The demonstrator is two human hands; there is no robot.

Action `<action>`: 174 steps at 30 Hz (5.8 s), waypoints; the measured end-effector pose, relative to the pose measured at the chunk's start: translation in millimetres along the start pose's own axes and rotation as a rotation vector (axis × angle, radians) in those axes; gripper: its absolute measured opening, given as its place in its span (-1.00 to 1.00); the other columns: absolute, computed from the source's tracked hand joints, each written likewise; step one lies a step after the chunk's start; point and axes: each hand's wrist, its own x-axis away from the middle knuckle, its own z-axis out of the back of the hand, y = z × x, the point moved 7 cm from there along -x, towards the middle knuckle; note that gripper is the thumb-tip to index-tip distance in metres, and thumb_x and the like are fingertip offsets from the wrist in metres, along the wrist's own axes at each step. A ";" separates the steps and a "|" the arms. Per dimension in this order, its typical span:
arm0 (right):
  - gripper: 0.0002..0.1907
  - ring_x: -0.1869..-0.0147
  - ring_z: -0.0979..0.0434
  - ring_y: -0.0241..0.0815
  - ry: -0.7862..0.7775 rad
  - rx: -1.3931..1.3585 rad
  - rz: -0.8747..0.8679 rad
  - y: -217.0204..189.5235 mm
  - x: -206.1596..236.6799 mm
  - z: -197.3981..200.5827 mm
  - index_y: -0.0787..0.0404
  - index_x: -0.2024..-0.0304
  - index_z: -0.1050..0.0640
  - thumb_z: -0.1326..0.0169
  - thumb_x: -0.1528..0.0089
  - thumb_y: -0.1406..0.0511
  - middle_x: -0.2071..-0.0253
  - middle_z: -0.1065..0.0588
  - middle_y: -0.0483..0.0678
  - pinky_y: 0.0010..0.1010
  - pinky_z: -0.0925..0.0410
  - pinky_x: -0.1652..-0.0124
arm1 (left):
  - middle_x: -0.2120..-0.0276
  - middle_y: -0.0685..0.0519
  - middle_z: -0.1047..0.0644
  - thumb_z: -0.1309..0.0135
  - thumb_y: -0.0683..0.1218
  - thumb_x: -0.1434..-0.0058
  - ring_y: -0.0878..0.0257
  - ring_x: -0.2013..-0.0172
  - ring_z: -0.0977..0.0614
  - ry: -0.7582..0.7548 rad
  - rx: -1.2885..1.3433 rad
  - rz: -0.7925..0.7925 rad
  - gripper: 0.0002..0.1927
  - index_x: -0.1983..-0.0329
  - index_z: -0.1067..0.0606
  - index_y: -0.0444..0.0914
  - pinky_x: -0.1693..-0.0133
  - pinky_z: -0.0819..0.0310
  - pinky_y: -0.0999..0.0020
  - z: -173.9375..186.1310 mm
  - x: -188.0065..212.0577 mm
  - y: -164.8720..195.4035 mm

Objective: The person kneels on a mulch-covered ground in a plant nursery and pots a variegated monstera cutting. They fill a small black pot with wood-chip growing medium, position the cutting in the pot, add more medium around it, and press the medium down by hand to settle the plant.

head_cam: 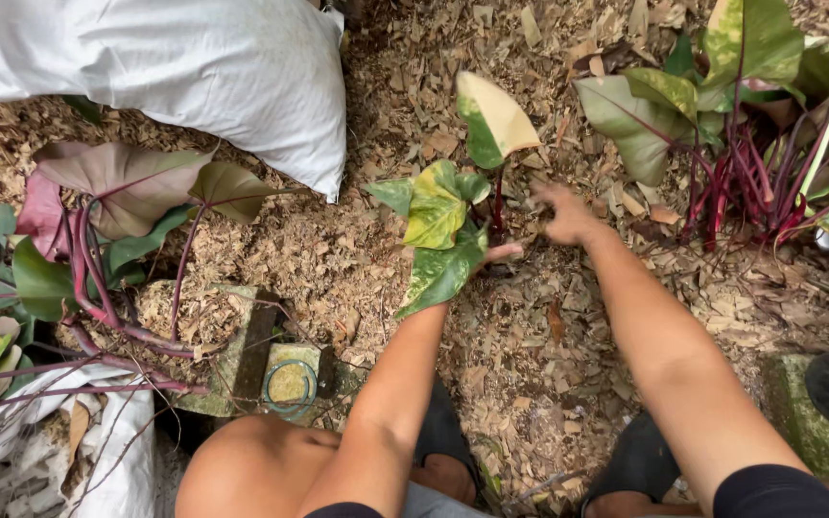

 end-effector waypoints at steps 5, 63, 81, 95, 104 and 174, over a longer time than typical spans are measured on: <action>-0.07 -0.46 -0.14 0.14 -0.368 0.329 -0.316 22.0 43.5 -61.6 0.26 -0.30 -0.38 -0.42 -0.06 -0.07 -0.44 -0.12 0.16 -0.05 -0.21 -0.35 | -0.26 -0.04 -0.40 -0.14 0.23 -0.22 0.03 -0.25 -0.41 0.045 0.168 -0.165 -0.25 -0.34 -0.24 -0.24 -0.28 -0.35 0.16 9.9 -6.1 6.7; -0.23 -0.24 -0.45 0.29 -0.236 0.322 -0.281 31.3 80.5 -85.5 0.29 -0.21 -0.45 -0.34 0.01 0.15 -0.20 -0.42 0.30 -0.02 -0.36 -0.17 | -0.46 0.05 -0.20 -0.01 0.40 -0.30 0.18 -0.43 -0.20 0.072 0.241 0.388 -0.09 -0.49 -0.12 -0.23 -0.48 -0.06 0.21 -73.5 11.2 -14.3; -0.56 -0.38 -0.48 -0.07 0.289 0.393 0.288 25.9 -104.3 26.4 -0.04 -0.27 -0.41 0.00 -0.35 0.09 -0.28 -0.48 -0.08 -0.24 -0.37 -0.34 | -0.45 0.00 -0.25 0.17 0.37 -0.44 0.06 -0.46 -0.25 -0.068 -0.110 0.171 -0.31 -0.50 -0.13 -0.02 -0.44 -0.11 0.15 -71.1 -15.4 -31.6; -0.35 -0.30 -0.39 0.18 -0.131 0.272 -0.069 58.2 -50.5 -50.6 0.20 -0.23 -0.43 -0.23 -0.09 0.22 -0.28 -0.34 0.15 -0.12 -0.34 -0.26 | -0.50 -0.12 -0.12 0.07 0.39 -0.33 -0.05 -0.51 -0.10 -0.184 -0.185 0.018 -0.09 -0.55 -0.09 -0.24 -0.47 0.09 -0.02 -62.6 -36.8 -52.2; -0.26 -0.31 -0.42 0.18 0.110 0.056 -0.082 37.2 10.6 -27.5 0.24 -0.26 -0.44 -0.21 0.02 0.42 -0.31 -0.36 0.20 -0.06 -0.34 -0.25 | -0.56 0.00 -0.15 0.06 0.43 -0.34 0.03 -0.55 -0.14 -0.049 -0.321 -0.054 -0.14 -0.56 -0.16 -0.07 -0.52 0.03 0.01 -38.1 -14.4 -22.8; -0.56 -0.38 -0.36 -0.07 0.326 -0.646 -0.228 18.6 -20.2 20.0 -0.08 -0.26 -0.51 -0.02 -0.31 0.19 -0.34 -0.41 0.00 -0.21 -0.18 -0.34 | -0.15 -0.08 -0.50 0.20 0.25 -0.35 -0.07 -0.15 -0.52 0.124 -0.219 0.054 -0.44 -0.28 -0.41 -0.10 -0.21 -0.37 -0.03 -3.2 -20.9 -65.7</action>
